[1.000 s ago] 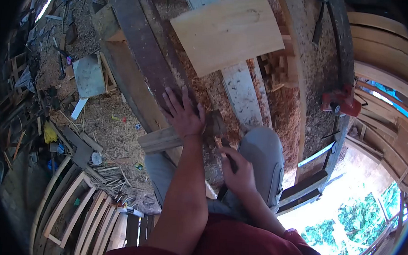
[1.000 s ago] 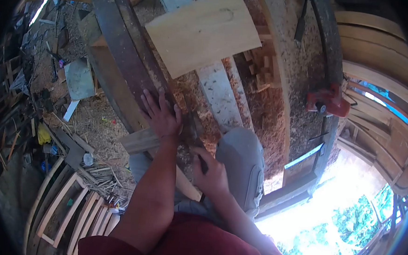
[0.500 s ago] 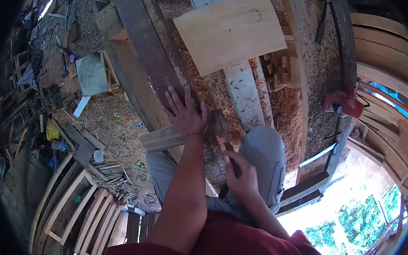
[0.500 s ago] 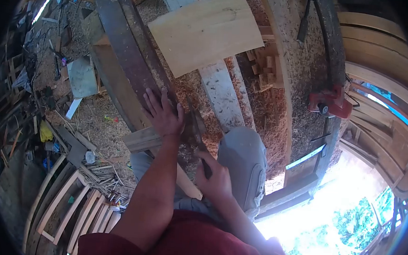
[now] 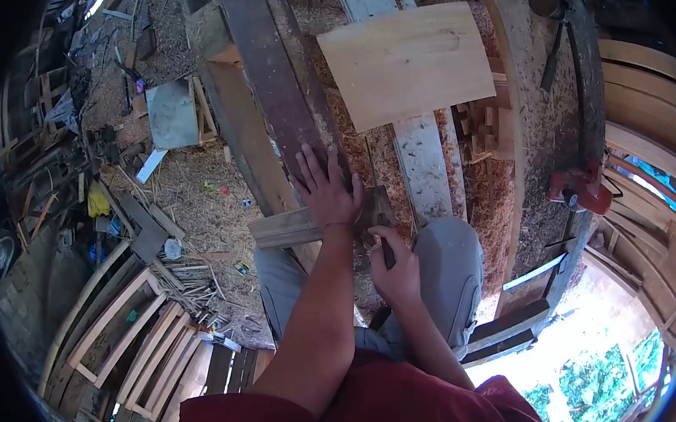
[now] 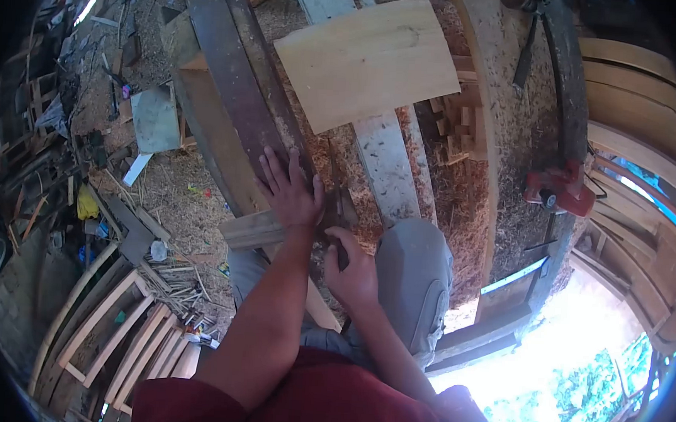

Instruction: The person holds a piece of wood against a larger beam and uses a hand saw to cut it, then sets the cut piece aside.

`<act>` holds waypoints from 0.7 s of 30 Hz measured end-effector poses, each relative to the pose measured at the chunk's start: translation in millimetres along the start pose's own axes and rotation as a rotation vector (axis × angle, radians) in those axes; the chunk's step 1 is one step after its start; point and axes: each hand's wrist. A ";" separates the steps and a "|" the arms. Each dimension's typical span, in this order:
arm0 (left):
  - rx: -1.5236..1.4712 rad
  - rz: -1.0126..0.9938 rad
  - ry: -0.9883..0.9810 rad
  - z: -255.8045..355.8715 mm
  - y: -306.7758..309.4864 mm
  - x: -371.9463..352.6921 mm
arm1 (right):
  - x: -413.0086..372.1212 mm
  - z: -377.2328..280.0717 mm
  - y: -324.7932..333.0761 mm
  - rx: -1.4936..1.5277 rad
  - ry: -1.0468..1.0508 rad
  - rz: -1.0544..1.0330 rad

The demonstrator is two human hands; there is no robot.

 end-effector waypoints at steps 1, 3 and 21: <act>0.007 -0.002 -0.004 -1.8 1.2 -2.6 | -1.5 1.8 0.0 0.035 -0.009 -0.019; 0.008 0.001 -0.019 -1.3 0.2 -2.0 | 0.7 8.3 3.6 0.102 -0.020 -0.043; -0.108 -0.017 -0.200 -22.5 13.4 -12.7 | 2.4 10.5 -5.3 0.055 0.014 0.052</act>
Point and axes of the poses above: each hand's wrist, its own x-axis towards the middle knuckle, its own y-axis out of the back of the hand, z = x × y, and after that the axes turned 15 degrees about -y, right-handed
